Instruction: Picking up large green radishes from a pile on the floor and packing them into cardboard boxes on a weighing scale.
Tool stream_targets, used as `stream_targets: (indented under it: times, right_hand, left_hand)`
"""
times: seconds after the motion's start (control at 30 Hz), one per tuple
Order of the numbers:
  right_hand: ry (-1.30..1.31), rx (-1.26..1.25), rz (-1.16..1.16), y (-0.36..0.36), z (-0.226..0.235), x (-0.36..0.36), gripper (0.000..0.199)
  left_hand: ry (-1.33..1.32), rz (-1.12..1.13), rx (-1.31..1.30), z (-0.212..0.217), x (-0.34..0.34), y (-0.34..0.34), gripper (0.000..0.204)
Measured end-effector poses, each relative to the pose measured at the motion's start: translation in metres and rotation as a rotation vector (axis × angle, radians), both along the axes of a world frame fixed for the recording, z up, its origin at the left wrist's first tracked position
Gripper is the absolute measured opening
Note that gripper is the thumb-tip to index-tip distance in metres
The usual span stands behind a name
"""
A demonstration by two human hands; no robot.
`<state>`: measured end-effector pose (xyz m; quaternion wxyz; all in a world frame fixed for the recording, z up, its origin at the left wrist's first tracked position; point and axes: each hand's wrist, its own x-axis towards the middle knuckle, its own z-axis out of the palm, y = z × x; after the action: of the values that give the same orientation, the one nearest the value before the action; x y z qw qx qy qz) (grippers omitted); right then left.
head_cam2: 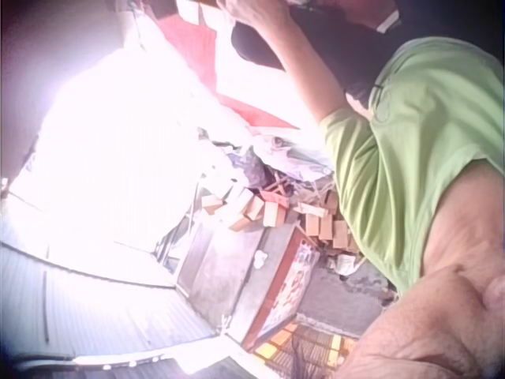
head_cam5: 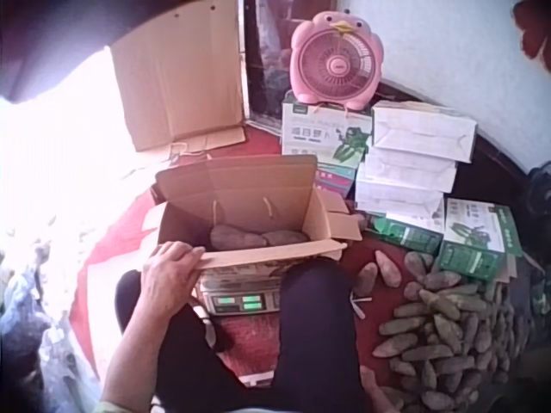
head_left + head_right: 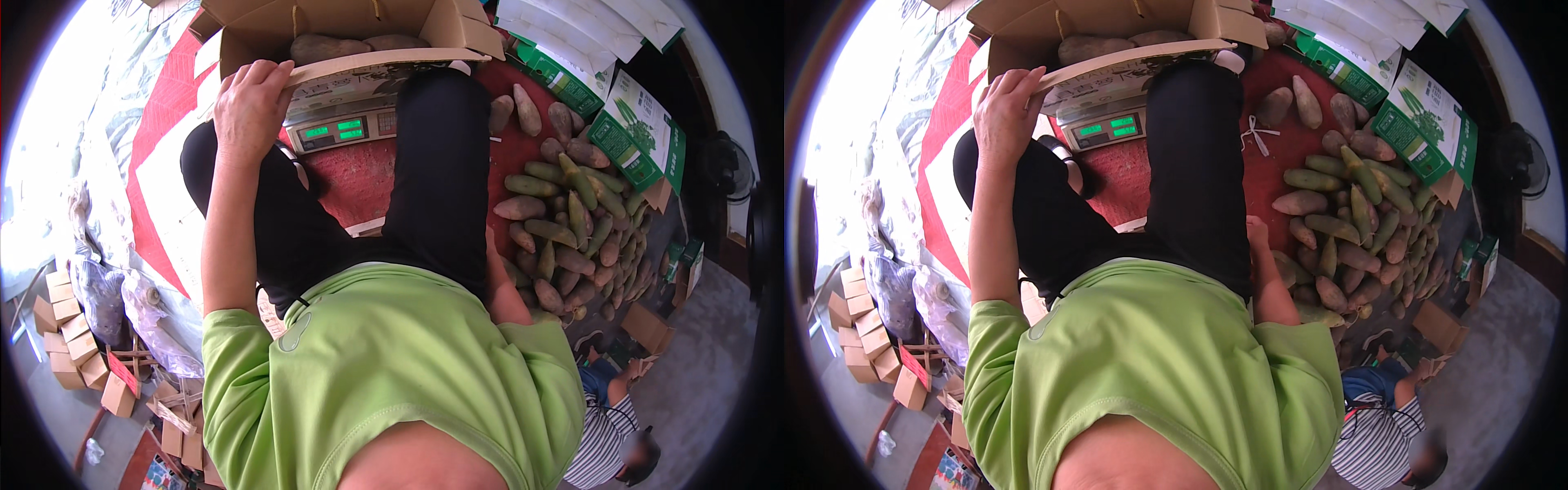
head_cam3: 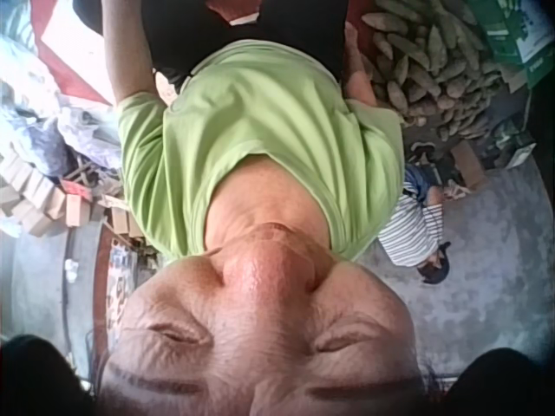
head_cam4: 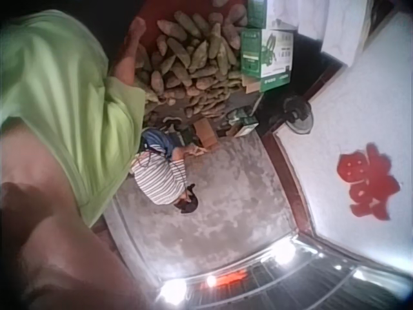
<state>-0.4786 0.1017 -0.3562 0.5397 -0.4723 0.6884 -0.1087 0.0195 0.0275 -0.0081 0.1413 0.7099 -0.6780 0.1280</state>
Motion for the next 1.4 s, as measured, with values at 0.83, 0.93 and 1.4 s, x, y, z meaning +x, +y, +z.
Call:
stream_targets:
  times: [0.83, 0.93, 1.4]
  right_hand:
    - [0.610, -0.150, 0.276, 0.023, 0.063, -0.050, 0.020]
    - [0.573, -0.090, -0.064, 0.029, 0.054, -0.092, 0.023]
    - [-0.015, 0.114, -0.817, -0.076, 0.077, -0.154, 0.069]
  left_hand:
    - [0.023, 0.023, 0.050, -0.015, 0.014, -0.004, 0.029]
    - [0.042, 0.023, 0.075, -0.017, 0.008, -0.009, 0.030]
    - [0.005, 0.117, 0.134, -0.006, -0.001, -0.005, 0.031]
